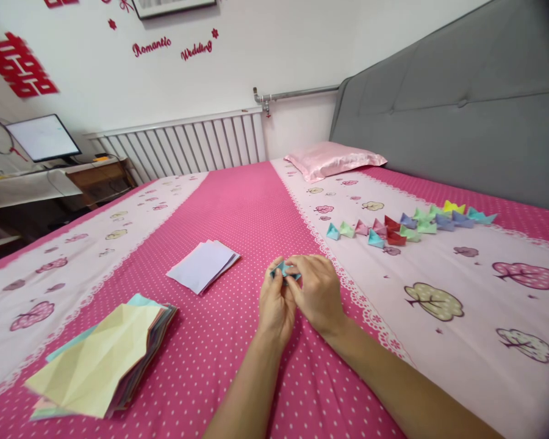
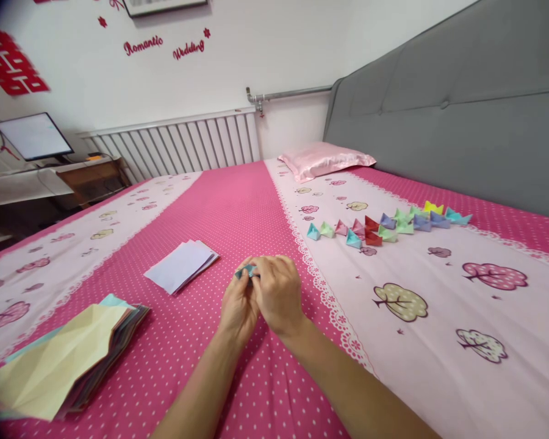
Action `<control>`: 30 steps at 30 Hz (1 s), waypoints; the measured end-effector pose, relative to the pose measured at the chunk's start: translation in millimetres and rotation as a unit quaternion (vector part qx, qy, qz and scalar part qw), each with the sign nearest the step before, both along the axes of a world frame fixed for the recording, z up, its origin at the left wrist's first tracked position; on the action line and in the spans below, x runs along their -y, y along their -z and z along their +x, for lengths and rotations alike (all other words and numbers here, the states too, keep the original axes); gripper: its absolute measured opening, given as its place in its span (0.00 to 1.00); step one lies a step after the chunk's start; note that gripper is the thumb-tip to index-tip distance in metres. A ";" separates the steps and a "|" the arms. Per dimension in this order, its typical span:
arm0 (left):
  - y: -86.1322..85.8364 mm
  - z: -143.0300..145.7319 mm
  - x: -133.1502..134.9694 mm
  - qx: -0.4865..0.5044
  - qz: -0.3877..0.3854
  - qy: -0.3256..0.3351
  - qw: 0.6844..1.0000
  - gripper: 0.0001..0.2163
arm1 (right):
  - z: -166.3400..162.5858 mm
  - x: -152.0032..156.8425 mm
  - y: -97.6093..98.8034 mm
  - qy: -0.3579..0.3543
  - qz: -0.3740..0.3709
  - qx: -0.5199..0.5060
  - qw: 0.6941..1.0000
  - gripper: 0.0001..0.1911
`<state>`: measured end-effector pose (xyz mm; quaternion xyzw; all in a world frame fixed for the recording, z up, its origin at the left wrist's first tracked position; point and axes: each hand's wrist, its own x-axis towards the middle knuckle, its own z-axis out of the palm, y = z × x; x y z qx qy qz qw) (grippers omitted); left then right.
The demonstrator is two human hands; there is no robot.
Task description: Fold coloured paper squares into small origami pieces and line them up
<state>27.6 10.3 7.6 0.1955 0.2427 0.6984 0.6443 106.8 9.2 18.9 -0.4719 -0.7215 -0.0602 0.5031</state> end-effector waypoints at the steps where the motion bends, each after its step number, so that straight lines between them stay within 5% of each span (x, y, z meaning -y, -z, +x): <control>1: -0.7 0.0 0.2 -0.003 -0.001 0.001 1.000 0.08 | 0.1 -0.5 0.4 -0.002 -0.003 -0.002 1.000 0.07; 20: 3.2 2.7 0.3 -0.038 -0.036 0.005 0.999 0.08 | 2.0 -4.6 0.7 0.007 -0.054 0.012 0.998 0.05; 30: -1.0 2.1 0.1 -0.002 -0.106 -0.013 0.994 0.12 | 2.0 -4.8 4.3 -0.022 -0.051 0.100 0.993 0.05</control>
